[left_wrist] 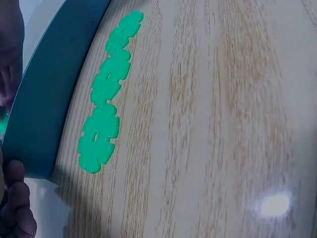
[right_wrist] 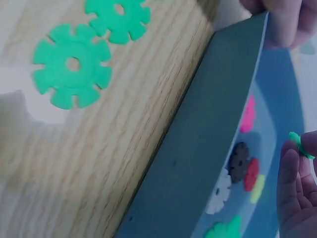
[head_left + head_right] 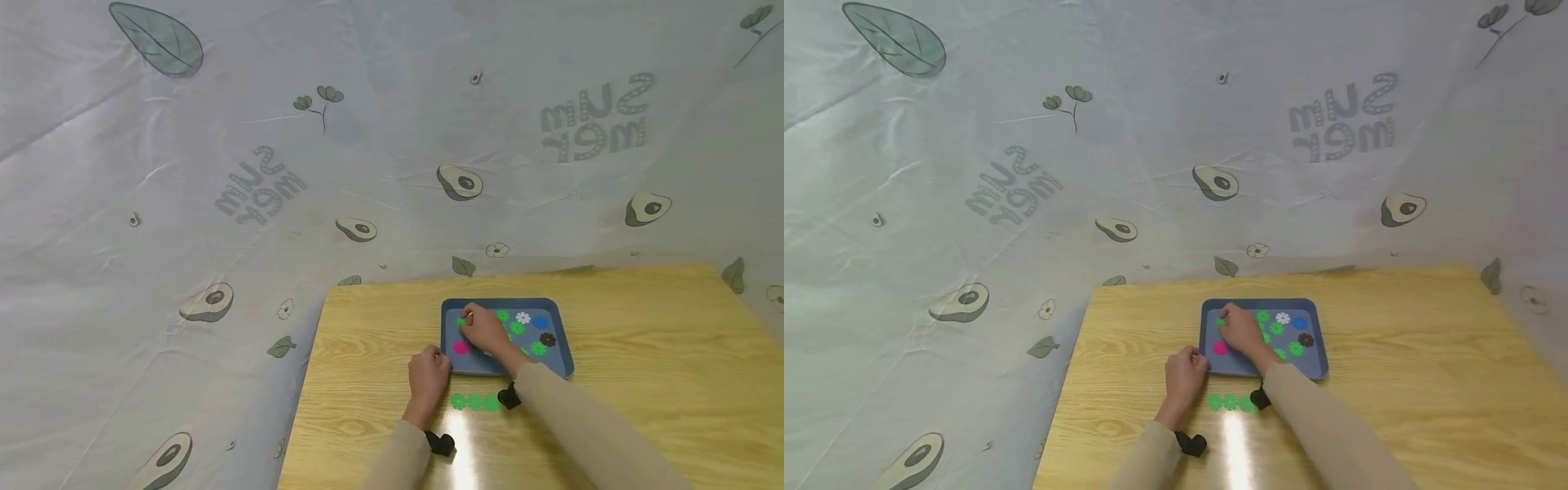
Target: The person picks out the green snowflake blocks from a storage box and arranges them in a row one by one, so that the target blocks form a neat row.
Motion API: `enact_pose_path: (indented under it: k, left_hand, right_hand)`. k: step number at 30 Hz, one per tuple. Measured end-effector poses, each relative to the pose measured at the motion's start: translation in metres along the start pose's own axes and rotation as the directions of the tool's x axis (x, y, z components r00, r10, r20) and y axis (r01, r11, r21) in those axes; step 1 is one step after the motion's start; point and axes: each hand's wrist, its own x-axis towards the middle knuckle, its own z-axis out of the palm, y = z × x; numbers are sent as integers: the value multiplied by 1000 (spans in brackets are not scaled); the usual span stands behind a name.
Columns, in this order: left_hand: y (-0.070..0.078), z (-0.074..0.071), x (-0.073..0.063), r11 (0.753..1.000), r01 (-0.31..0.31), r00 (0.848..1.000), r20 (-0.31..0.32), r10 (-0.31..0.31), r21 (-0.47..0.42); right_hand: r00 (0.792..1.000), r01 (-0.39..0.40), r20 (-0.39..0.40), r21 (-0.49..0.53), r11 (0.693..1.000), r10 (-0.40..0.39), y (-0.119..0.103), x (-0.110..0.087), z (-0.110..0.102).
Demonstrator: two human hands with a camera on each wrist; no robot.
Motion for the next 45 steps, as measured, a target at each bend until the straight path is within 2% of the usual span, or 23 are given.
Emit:
enact_pose_path:
  k: [9, 14, 19, 23, 28, 33, 38, 42, 45]
  left_hand:
    - [-9, -3, 6, 999, -37, 999, -4, 37, 8]
    - [-10, -6, 8, 1000, -13, 1000, 7, 13, -12]
    - [-10, -6, 3, 998, 37, 998, 59, -34, -56]
    - [-10, -5, 0, 997, 56, 995, 80, -52, -60]
    - [-10, -5, 0, 997, 54, 996, 70, -50, -59]
    - [-6, -7, 1, 997, 35, 998, 55, -32, -62]
    - [-3, -6, 2, 997, 47, 997, 71, -43, -61]
    - [0, -5, 2, 996, 61, 995, 83, -56, -67]
    - [1, -4, 1, 996, 49, 996, 81, -42, -79]
  right_hand:
    - [997, 81, -14, 110, 991, -79, -9, -39, -14]
    - [996, 88, -16, 164, 983, -86, -9, -63, -21]
    - [996, 90, 3, 175, 980, -92, 4, -90, -20]
    - [998, 57, 21, 193, 980, -62, 16, -111, -20]
    - [999, 29, 22, 207, 978, -35, 28, -130, -19]
    - [998, -57, 32, 183, 981, 52, 41, -146, -13]
    - [993, -116, 28, 172, 978, 113, 51, -155, -11]
    - [993, -114, 22, 136, 984, 112, 56, -158, -10]
    - [996, -94, 6, 99, 991, 94, 57, -160, -10]
